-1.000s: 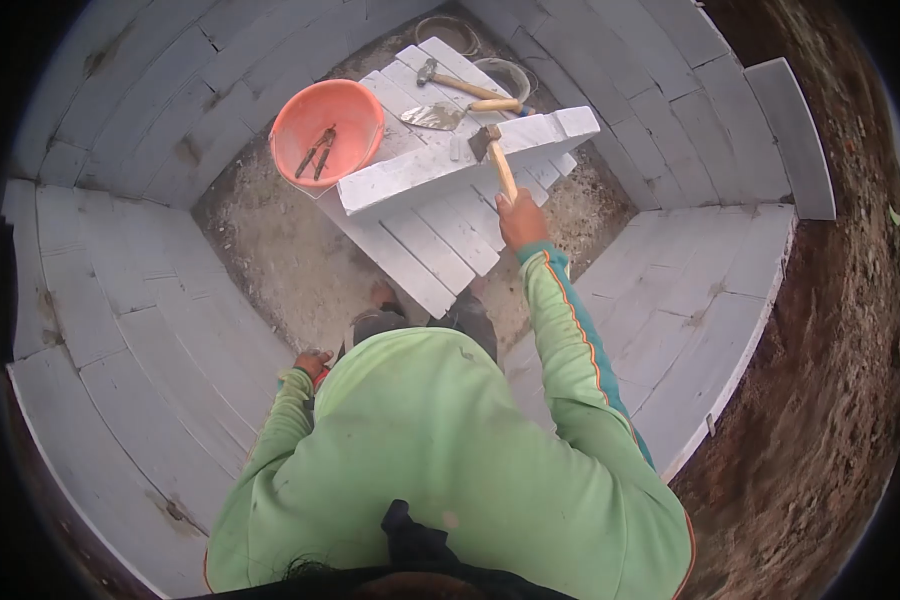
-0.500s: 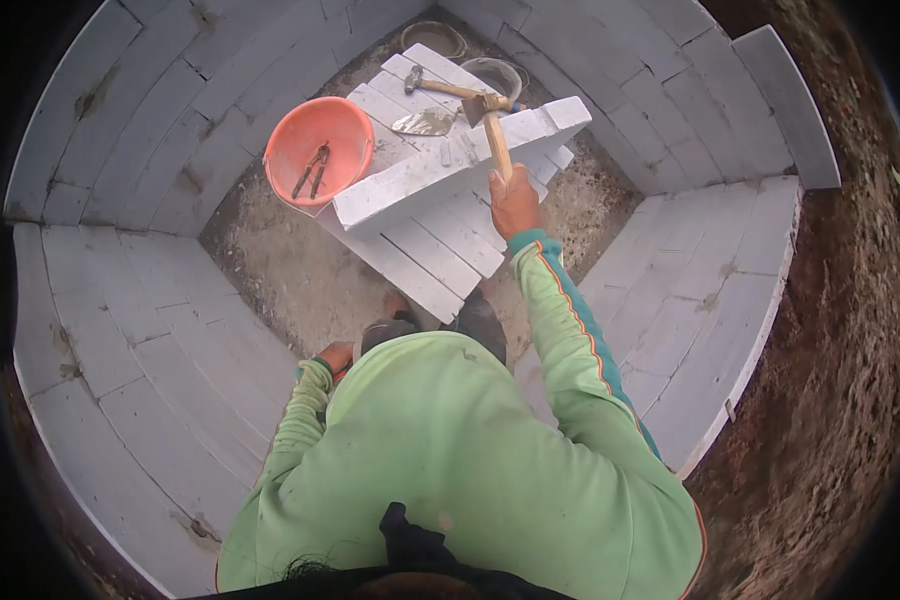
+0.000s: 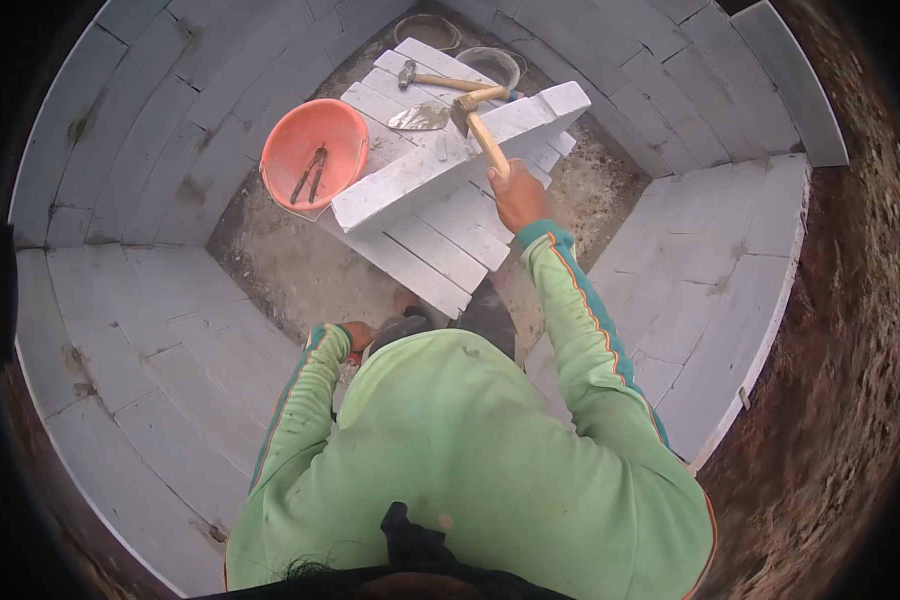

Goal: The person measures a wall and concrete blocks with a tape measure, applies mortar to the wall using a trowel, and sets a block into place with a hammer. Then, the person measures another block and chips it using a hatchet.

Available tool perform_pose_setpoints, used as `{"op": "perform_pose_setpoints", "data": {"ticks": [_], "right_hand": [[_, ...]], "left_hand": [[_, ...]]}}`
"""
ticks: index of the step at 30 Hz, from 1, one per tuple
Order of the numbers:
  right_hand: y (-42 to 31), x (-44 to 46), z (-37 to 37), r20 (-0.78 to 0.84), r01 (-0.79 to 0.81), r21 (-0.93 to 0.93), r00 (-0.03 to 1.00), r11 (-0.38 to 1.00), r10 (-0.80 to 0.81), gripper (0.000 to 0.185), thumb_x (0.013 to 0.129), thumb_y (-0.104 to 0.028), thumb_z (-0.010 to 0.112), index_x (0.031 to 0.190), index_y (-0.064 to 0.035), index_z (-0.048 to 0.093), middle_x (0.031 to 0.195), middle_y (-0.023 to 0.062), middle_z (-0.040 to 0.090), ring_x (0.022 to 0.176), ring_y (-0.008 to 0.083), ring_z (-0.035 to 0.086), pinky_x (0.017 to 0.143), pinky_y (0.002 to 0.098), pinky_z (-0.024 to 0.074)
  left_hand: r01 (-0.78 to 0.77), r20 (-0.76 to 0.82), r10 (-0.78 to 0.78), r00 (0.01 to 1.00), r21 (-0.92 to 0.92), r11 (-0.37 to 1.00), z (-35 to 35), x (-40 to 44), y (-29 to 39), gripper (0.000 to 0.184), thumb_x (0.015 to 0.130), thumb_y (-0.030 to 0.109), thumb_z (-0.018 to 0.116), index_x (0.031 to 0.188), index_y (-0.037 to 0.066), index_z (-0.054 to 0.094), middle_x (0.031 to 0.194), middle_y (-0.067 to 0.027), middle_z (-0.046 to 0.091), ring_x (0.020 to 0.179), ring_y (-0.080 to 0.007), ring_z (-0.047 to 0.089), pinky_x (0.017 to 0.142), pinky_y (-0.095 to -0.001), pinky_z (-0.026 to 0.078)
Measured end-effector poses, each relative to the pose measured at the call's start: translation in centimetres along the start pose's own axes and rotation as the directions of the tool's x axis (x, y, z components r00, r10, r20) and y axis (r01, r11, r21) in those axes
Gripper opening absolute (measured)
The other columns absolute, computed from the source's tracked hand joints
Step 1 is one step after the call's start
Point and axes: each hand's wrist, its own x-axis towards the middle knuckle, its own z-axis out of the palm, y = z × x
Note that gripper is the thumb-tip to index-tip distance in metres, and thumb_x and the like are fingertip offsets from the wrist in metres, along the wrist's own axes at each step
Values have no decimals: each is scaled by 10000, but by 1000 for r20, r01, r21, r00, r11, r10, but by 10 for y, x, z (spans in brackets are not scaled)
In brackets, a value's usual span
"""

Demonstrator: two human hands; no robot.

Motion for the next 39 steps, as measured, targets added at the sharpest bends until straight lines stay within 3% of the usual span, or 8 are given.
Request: {"op": "perform_pose_setpoints", "data": {"ticks": [2,12,15,21,26,30,33,39], "right_hand": [[7,-2,17,-16,3,-1,1000,1000,-3,430,1004,-414,560,1146,-8,567,994,313,683,951,513,653,822,564,504],[14,-17,12,75,-49,-121,996,991,58,434,1010,-422,558,1182,-24,534,965,306,693,925,515,658,795,572,503],[13,-7,3,44,-41,-14,998,999,42,446,1011,-424,557,1196,-20,523,961,302,695,927,518,657,798,581,501],[19,2,25,-7,-18,-117,1000,993,17,451,1019,-423,551,1195,-9,536,886,268,674,878,484,661,775,516,501],[-4,1,-1,-15,1,60,1000,998,0,449,1008,-431,555,1190,-20,546,1013,317,689,986,520,650,844,582,500],[12,6,24,-33,-33,-93,999,995,30,451,1005,-433,556,1154,-8,579,1003,309,689,980,497,660,832,564,508],[29,33,14,166,-192,230,974,954,156,448,1002,-437,560,1109,-3,594,977,297,689,939,500,660,818,544,515],[26,15,31,-41,-8,-22,999,1000,7,432,1000,-429,566,1049,-1,599,916,244,691,884,456,669,796,527,512]], "left_hand": [[-52,135,21,991,232,971,-56,-45,50,410,979,273,456,1286,110,672,1224,-221,690,1111,-397,672,986,-450,523],[-36,-141,-57,988,-581,813,-62,-135,85,530,948,523,512,1199,91,689,1084,-211,728,943,-363,691,879,-421,513],[-67,-274,-103,956,-547,835,-60,-135,90,592,951,552,480,1292,102,660,1096,-199,731,974,-333,697,924,-426,508],[255,65,-265,962,-557,790,-81,-110,98,590,920,481,570,1403,143,606,1160,-187,719,934,-275,719,748,-377,585],[75,-211,-198,957,-479,874,-73,-113,97,569,913,364,613,1454,196,562,1120,-182,725,883,-261,733,755,-382,618],[-43,-310,-44,950,-270,962,-38,-90,74,496,928,482,550,1272,146,670,1105,-238,708,1016,-415,670,901,-487,533],[-34,-369,-45,928,-206,978,-55,-105,77,507,958,510,489,1145,101,722,1086,-263,698,1047,-478,640,935,-545,494],[-143,-369,19,929,-313,939,-60,-144,100,396,1000,386,511,1235,124,693,1138,-255,692,1050,-429,647,942,-478,501]]}}
